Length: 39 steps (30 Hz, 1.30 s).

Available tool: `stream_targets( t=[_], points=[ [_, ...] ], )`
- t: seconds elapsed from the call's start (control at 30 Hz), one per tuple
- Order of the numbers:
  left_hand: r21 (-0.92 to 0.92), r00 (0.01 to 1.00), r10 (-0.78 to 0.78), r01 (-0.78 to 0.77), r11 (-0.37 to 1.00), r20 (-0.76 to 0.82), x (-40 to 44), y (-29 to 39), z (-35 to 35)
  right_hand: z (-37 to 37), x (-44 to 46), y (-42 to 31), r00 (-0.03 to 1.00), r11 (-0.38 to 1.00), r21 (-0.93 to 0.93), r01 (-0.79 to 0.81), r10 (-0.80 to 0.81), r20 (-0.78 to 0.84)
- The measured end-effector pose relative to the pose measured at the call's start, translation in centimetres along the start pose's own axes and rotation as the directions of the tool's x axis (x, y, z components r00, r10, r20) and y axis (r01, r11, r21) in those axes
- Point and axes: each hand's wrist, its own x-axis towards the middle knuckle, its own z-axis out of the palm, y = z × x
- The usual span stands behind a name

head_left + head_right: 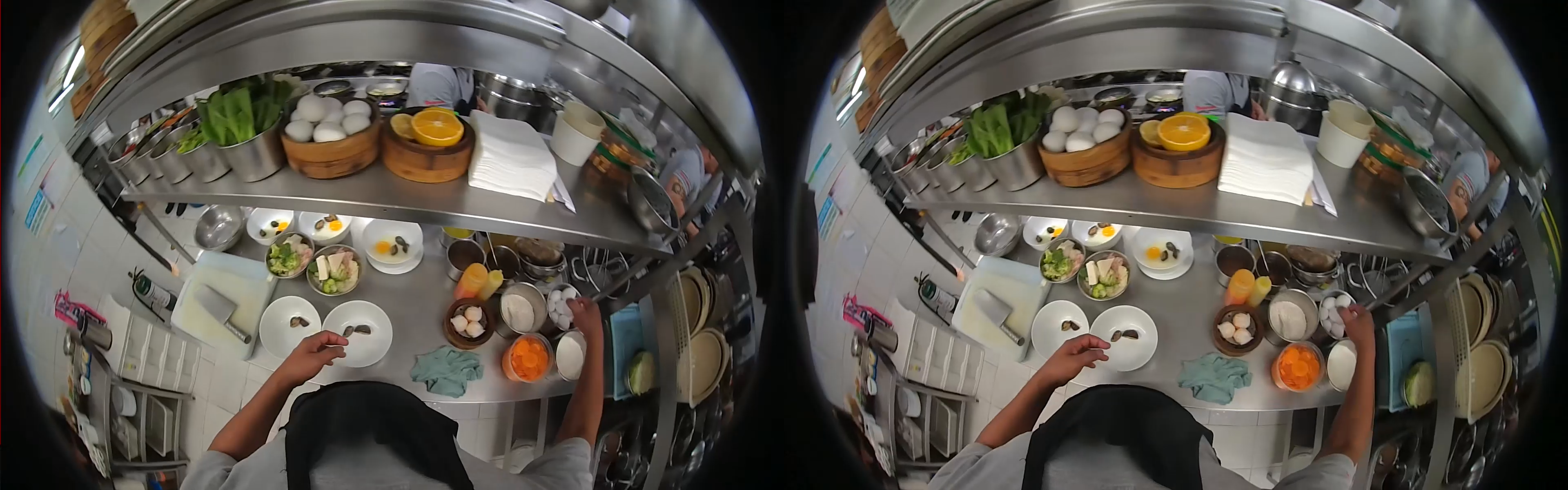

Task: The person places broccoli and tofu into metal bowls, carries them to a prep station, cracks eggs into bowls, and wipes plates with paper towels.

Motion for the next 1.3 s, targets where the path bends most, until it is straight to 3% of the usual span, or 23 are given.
stream_targets(
  t=[0.07, 0.13, 0.17, 0.2, 0.23, 0.27, 0.3, 0.33, 0.4, 0.43, 0.53, 0.57, 0.6, 0.63, 0.67, 0.7, 0.77, 0.87, 0.9, 0.97, 1.0, 1.13, 1.3],
  points=[
    [-0.141, 0.993, -0.048, 0.062, 0.988, 0.104, 1.0, 1.7, 1.9, 0.5, -3.8, -7.2, 0.983, 0.952, 0.303, 0.031, -0.084, 0.162],
    [-0.332, 0.968, -0.058, 0.140, 0.933, 0.246, 2.9, 2.4, 4.2, 2.7, -10.3, -16.8, 0.969, 0.875, 0.459, 0.155, -0.225, 0.101],
    [-0.377, 0.925, -0.081, 0.230, 0.897, 0.371, 4.6, 2.1, 5.5, 4.7, -12.5, -19.2, 0.925, 0.669, 0.741, -0.053, -0.248, 0.289],
    [-0.415, 0.876, -0.091, 0.314, 0.854, 0.474, 5.8, 2.0, 6.7, 6.5, -14.8, -22.2, 0.893, 0.759, 0.613, 0.220, -0.409, 0.186],
    [-0.474, 0.809, -0.102, 0.435, 0.766, 0.578, 5.9, 3.8, 7.9, 7.8, -17.3, -25.4, 0.803, 0.754, 0.443, 0.485, -0.585, 0.116],
    [-0.523, 0.744, -0.086, 0.541, 0.659, 0.662, 5.9, 5.3, 8.7, 8.8, -20.0, -28.3, 0.816, 0.812, 0.354, 0.464, -0.547, 0.185],
    [-0.572, 0.746, -0.045, 0.546, 0.612, 0.664, 6.6, 4.5, 9.5, 10.7, -21.9, -29.6, 0.806, 0.820, 0.321, 0.475, -0.551, 0.215],
    [-0.618, 0.747, 0.000, 0.549, 0.563, 0.664, 7.6, 2.8, 9.6, 11.2, -23.3, -31.2, 0.739, 0.764, 0.304, 0.570, -0.638, 0.218],
    [-0.659, 0.834, -0.063, 0.476, 0.582, 0.548, 9.0, -0.5, 8.7, 13.1, -24.5, -32.2, 0.672, 0.673, 0.303, 0.675, -0.730, 0.123],
    [-0.665, 0.858, -0.097, 0.457, 0.590, 0.504, 9.3, -2.2, 8.4, 14.3, -24.3, -32.3, 0.677, 0.674, 0.352, 0.649, -0.723, 0.136],
    [-0.463, 0.943, -0.180, 0.297, 0.835, 0.281, 6.7, -0.7, 7.9, 17.6, -25.0, -30.4, 0.757, 0.750, 0.471, 0.464, -0.612, 0.230],
    [-0.480, 0.962, -0.147, 0.244, 0.843, 0.231, 5.7, -0.1, 8.0, 18.1, -25.0, -30.9, 0.789, 0.779, 0.509, 0.366, -0.550, 0.275],
    [-0.497, 0.974, -0.124, 0.203, 0.844, 0.187, 4.7, 0.3, 7.9, 18.8, -25.2, -30.8, 0.798, 0.738, 0.659, 0.149, -0.483, 0.361],
    [-0.456, 0.976, -0.144, 0.203, 0.866, 0.162, 4.2, 0.6, 7.6, 19.8, -25.1, -30.3, 0.793, 0.646, 0.759, -0.085, -0.417, 0.444],
    [-0.409, 0.976, -0.166, 0.209, 0.888, 0.139, 3.5, 0.6, 7.0, 21.1, -24.6, -29.1, 0.685, 0.383, 0.755, -0.533, -0.329, 0.650],
    [-0.434, 0.968, -0.218, 0.251, 0.865, 0.125, 2.2, 1.3, 6.3, 22.0, -24.4, -27.9, 0.522, 0.009, 0.553, -0.833, -0.316, 0.792],
    [-0.452, 0.965, -0.236, 0.263, 0.853, 0.115, 0.7, 0.7, 4.0, 21.0, -24.9, -28.5, 0.462, -0.149, 0.437, -0.887, -0.287, 0.840],
    [-0.506, 0.969, -0.229, 0.246, 0.827, 0.098, -1.9, -1.9, 0.0, 23.9, -27.5, -27.4, 0.671, 0.211, 0.676, -0.706, -0.108, 0.734],
    [-0.522, 0.966, -0.256, 0.230, 0.821, 0.023, -2.8, -2.7, -1.0, 24.3, -28.3, -27.9, 0.803, 0.652, 0.661, -0.370, -0.133, 0.580],
    [-0.577, 0.943, -0.330, 0.255, 0.776, -0.027, -4.0, -4.0, -3.4, 25.5, -29.8, -28.2, 0.917, 0.842, 0.534, 0.080, -0.273, 0.292],
    [-0.602, 0.927, -0.370, 0.263, 0.754, -0.057, -4.4, -4.6, -4.6, 25.9, -30.2, -28.6, 0.910, 0.871, 0.390, 0.299, -0.383, 0.156],
    [-0.663, 0.922, -0.379, 0.233, 0.711, -0.082, -5.5, -6.2, -9.1, 27.4, -31.0, -30.1, 0.906, 0.880, 0.256, 0.401, -0.422, 0.032],
    [-0.689, 0.935, -0.348, 0.211, 0.693, -0.063, -6.5, -6.7, -12.8, 28.0, -30.8, -31.6, 0.917, 0.881, 0.312, 0.357, -0.393, 0.061]
  ],
)
